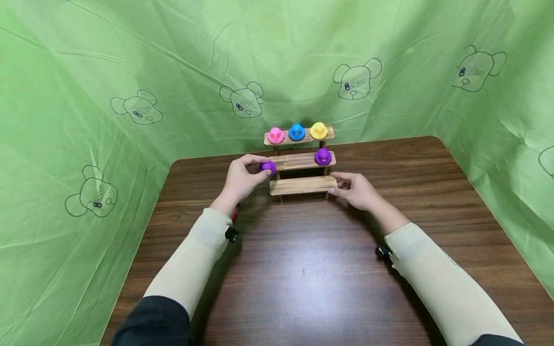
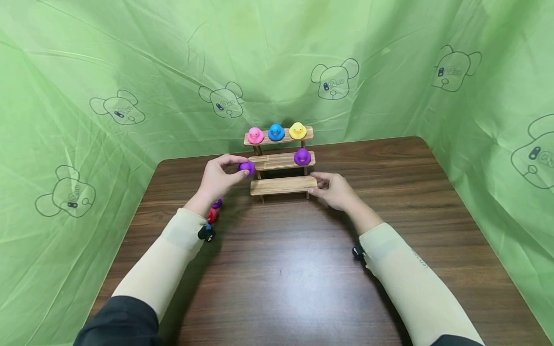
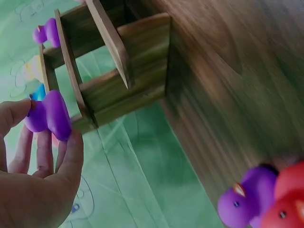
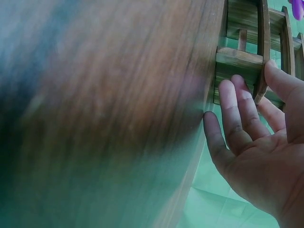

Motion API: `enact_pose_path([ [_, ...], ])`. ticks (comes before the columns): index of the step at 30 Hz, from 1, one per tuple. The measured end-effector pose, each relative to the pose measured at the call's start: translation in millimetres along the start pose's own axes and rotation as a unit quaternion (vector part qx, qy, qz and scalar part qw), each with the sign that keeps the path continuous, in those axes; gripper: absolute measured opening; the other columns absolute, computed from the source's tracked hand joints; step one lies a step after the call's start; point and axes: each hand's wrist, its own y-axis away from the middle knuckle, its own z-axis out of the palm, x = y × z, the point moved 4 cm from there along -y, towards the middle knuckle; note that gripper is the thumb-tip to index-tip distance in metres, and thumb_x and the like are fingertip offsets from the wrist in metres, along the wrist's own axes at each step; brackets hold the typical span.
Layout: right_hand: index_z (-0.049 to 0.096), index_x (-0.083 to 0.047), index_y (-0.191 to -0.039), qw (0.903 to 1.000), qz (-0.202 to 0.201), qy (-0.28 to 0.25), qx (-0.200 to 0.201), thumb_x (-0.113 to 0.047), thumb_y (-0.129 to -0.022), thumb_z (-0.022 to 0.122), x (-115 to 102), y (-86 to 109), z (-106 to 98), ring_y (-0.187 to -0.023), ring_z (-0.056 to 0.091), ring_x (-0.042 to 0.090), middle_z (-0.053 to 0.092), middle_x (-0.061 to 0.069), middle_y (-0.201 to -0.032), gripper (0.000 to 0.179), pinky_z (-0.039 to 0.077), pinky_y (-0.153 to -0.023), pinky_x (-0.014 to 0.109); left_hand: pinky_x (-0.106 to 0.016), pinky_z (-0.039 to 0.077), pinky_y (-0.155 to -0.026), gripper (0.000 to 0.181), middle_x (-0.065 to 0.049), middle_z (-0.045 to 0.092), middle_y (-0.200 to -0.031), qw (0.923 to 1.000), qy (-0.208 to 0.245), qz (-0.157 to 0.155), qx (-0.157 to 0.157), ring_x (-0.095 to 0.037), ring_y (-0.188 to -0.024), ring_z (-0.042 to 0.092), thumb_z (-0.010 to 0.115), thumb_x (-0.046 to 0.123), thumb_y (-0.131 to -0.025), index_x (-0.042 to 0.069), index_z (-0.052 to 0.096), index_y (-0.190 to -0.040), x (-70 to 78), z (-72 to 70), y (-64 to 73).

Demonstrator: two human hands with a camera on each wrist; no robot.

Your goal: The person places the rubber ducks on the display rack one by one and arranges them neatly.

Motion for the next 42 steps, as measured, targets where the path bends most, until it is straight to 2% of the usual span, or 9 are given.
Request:
enact_pose_path([
  [4,0.061,-0.008,-0.146,0.9999,-0.007,0.009,0.005,-0.024,-0.094,0.083,1,-1.0,1,-0.087,0.069,0.026,0.073,0.016,-0.106,0.059,0.059,-0.074,0.033,-0.031,0.061,-0.09,0.028,-0.009,0.075,-0.111,0.9999,0.01,-0.001,-0.003,-0.024,-0.099,0.074,0.085,0.004,-0.087,0.006,0.079,-0.113,4.7,11.4,-4.9],
  [12,0.061,-0.008,-0.146,0.9999,-0.006,0.007,0.005,-0.024,-0.094,0.082,1,-1.2,2,-0.089,0.068,0.026,0.073,0.015,-0.107,0.058,0.059,-0.078,0.036,-0.03,0.061,-0.089,0.025,-0.008,0.075,-0.115,0.9998,0.018,-0.005,-0.001,-0.028,-0.104,0.074,0.083,0.003,-0.088,0.007,0.08,-0.112,10.7,36.0,-17.1],
  [23,0.061,-0.007,-0.146,0.9999,-0.008,0.008,0.005,-0.024,-0.094,0.082,0,-0.6,1,-0.089,0.068,0.026,0.073,0.015,-0.107,0.059,0.059,-0.078,0.035,-0.033,0.06,-0.093,0.026,-0.006,0.075,-0.118,1.0,-0.005,-0.003,0.002,-0.021,-0.105,0.073,0.081,0.005,-0.089,0.009,0.08,-0.115,19.4,65.1,-33.3],
  [32,0.061,-0.007,-0.146,0.9999,-0.009,0.007,0.005,-0.024,-0.094,0.082,-1,0.2,1,-0.089,0.068,0.026,0.073,0.016,-0.107,0.058,0.059,-0.077,0.035,-0.031,0.06,-0.092,0.026,-0.006,0.077,-0.116,0.9998,-0.017,-0.007,0.004,-0.019,-0.102,0.074,0.081,0.007,-0.09,0.011,0.08,-0.116,20.5,80.9,-40.0],
  [36,0.061,-0.008,-0.146,1.0,-0.007,0.006,0.004,-0.024,-0.095,0.082,-2,0.5,1,-0.087,0.068,0.026,0.073,0.015,-0.107,0.058,0.06,-0.074,0.035,-0.026,0.059,-0.09,0.027,-0.004,0.076,-0.116,0.9994,-0.035,-0.005,0.007,-0.016,-0.1,0.074,0.081,0.008,-0.09,0.012,0.08,-0.116,19.7,84.9,-41.1],
  [42,0.062,-0.008,-0.146,0.9999,-0.007,0.008,0.006,-0.023,-0.094,0.082,-1,0.2,1,-0.087,0.068,0.026,0.073,0.015,-0.106,0.057,0.06,-0.074,0.035,-0.03,0.059,-0.092,0.027,-0.003,0.072,-0.115,0.9977,-0.067,0.003,0.012,-0.018,-0.102,0.073,0.081,0.011,-0.089,0.015,0.081,-0.117,21.0,88.4,-41.2],
])
